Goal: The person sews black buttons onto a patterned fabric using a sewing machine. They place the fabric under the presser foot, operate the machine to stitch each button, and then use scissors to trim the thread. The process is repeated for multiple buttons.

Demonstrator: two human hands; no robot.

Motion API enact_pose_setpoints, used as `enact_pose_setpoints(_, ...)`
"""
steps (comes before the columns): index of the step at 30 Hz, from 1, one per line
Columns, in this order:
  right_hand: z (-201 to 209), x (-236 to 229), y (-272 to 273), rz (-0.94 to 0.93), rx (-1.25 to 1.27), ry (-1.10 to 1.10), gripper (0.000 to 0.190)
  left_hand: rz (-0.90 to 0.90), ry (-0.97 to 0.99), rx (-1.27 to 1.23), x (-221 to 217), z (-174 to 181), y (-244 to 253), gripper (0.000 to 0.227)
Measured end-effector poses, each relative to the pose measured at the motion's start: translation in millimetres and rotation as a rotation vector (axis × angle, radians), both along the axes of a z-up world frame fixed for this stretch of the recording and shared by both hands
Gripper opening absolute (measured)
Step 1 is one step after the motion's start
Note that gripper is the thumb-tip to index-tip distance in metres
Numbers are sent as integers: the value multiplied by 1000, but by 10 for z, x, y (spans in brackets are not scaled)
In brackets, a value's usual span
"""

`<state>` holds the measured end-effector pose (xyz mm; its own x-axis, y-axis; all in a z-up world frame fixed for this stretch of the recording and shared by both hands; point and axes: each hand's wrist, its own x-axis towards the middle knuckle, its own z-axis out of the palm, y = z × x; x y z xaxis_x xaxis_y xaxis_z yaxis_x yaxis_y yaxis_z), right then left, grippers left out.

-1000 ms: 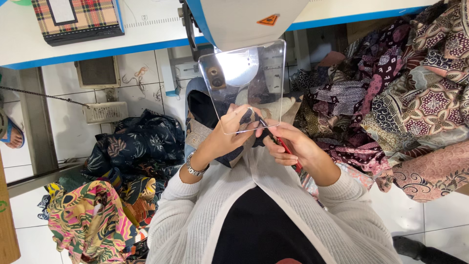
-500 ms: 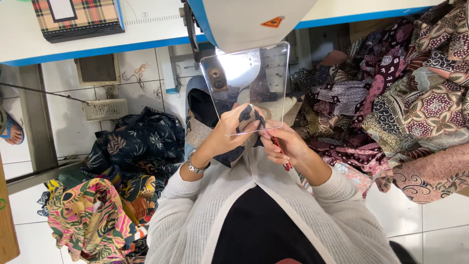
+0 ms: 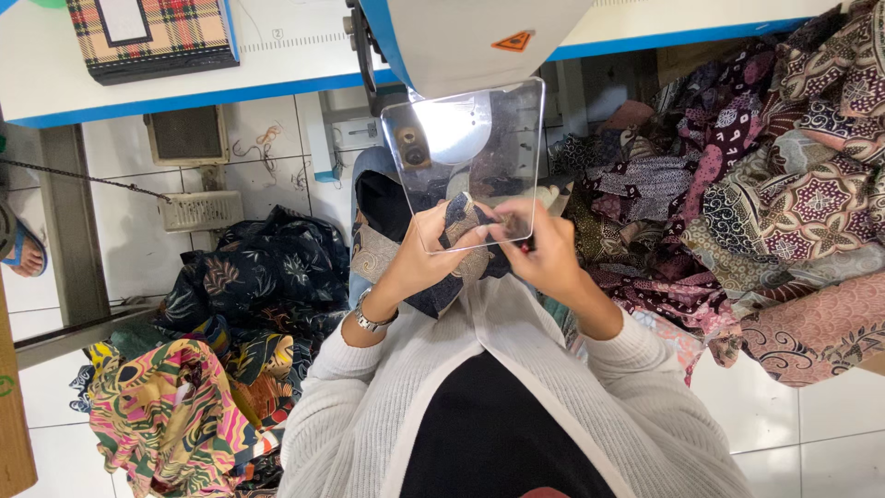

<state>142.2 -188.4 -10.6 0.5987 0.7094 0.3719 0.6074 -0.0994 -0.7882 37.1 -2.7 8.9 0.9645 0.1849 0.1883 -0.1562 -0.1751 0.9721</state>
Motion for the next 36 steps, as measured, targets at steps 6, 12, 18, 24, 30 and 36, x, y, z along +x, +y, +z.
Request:
enact_pose_setpoints(6,-183,38,51,3,103,145,8,-23,50,-133,-45,24,7,19)
enact_pose_setpoints(12,-189,209,5,5,175,712,5,-51,94,-235,-34,1,68,19)
enact_pose_setpoints(18,83,383,154,-25,169,447,8,161,-161,172,-64,-135,281,28)
enact_pose_setpoints(24,629,545,446,-14,145,-140,19,374,-112,272,-305,-214,482,20)
enact_pose_setpoints(30,895,787,875,196,-41,-638,45,363,132,-135,-377,-284,507,17)
enact_pose_setpoints(36,964,671,919,80,-190,-830,51,346,113,-368,-335,-394,564,17)
